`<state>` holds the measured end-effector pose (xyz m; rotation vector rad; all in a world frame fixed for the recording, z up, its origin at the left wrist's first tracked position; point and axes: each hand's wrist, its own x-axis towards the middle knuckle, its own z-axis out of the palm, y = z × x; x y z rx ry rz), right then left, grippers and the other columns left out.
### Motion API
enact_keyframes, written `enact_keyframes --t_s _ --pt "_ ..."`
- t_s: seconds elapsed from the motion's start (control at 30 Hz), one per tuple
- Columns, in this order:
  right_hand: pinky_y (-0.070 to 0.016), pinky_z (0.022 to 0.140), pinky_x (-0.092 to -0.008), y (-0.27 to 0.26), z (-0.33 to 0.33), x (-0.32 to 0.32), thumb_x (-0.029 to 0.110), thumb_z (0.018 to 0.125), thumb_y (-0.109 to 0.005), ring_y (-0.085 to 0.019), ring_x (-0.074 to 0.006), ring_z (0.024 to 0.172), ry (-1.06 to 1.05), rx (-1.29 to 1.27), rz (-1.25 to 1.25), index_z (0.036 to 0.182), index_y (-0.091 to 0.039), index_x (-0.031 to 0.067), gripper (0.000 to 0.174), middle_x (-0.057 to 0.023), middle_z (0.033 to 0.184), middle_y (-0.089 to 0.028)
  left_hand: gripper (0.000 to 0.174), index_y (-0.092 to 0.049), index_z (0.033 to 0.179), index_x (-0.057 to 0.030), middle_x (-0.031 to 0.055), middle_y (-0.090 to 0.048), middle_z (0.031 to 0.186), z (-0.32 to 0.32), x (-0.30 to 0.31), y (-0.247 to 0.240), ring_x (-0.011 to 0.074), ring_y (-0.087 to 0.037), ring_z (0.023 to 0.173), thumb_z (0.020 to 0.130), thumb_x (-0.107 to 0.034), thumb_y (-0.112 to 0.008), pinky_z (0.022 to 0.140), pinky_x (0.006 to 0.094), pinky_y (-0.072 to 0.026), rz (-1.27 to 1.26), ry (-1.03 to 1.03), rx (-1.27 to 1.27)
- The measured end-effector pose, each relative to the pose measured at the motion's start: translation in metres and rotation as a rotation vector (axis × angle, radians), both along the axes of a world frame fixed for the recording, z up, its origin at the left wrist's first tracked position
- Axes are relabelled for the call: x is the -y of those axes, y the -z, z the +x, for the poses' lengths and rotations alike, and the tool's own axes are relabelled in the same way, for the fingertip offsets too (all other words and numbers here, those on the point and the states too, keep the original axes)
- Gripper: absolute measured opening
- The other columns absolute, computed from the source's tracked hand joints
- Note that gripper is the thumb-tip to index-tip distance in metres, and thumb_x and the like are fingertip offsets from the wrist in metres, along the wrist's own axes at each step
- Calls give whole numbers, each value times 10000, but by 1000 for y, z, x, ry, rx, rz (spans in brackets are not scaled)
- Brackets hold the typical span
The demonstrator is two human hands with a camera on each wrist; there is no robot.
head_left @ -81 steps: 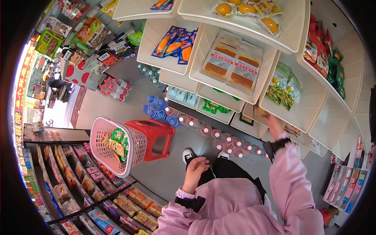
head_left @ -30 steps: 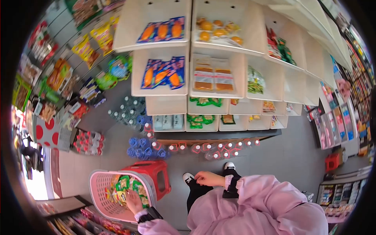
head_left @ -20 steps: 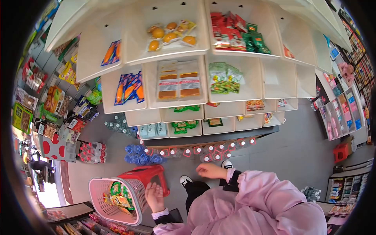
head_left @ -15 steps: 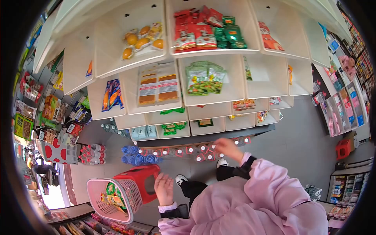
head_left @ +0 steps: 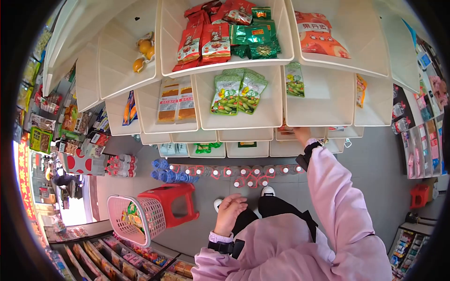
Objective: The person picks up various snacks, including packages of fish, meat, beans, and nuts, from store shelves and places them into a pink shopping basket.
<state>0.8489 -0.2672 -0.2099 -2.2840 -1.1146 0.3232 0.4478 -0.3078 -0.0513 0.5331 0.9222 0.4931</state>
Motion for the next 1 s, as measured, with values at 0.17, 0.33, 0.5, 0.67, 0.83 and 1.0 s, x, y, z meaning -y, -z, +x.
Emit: enact_keyframes --t_s 0.17,0.33,0.5,0.67,0.83,1.0 --pt "-352 883 -405 15 4 -24 260 831 -434 -471 -338 1023 -71 1 30 1089 -499 15 362 -198 1066 -525 268 -469 1052 16 132 -565 955 -14 12 2 195 -571 819 787 19 -431 737 287 -469 -54 -51 -107" --pt "-411 767 -350 -30 -11 -10 219 826 -456 -537 -280 922 -34 -471 6 1014 -520 22 280 -170 982 -563 246 -465 1053 20 133 -567 950 -22 18 8 195 -570 811 812 -15 -435 729 288 -473 -83 -66 -160" --pt "-382 513 -233 -95 -33 39 135 778 -494 -545 -118 686 124 -1118 349 789 -509 61 76 -54 744 -552 222 -476 1037 15 135 -567 948 -11 13 8 206 -568 823 823 -30 -438 743 298 -466 -68 -36 -125" --pt "-321 480 -175 -151 -76 107 51 720 -443 -401 -48 551 198 -1168 474 651 -396 96 95 34 617 -404 220 -475 1043 18 134 -563 949 9 7 10 208 -566 825 835 -40 -435 747 297 -465 -53 47 -69" --pt "-361 517 -181 -169 -134 122 -5 674 -432 -455 -66 575 54 -1388 373 655 -392 63 81 4 632 -457 267 -465 1082 30 147 -567 991 14 9 30 190 -572 843 856 -111 -446 754 280 -465 -113 159 6" --pt "-356 527 -187 -152 -213 90 11 689 -474 -443 -49 604 -203 -1434 127 682 -422 63 73 22 664 -454 254 -464 1048 14 111 -567 966 -6 9 30 192 -559 896 868 -164 -459 805 328 -450 -210 -151 192"
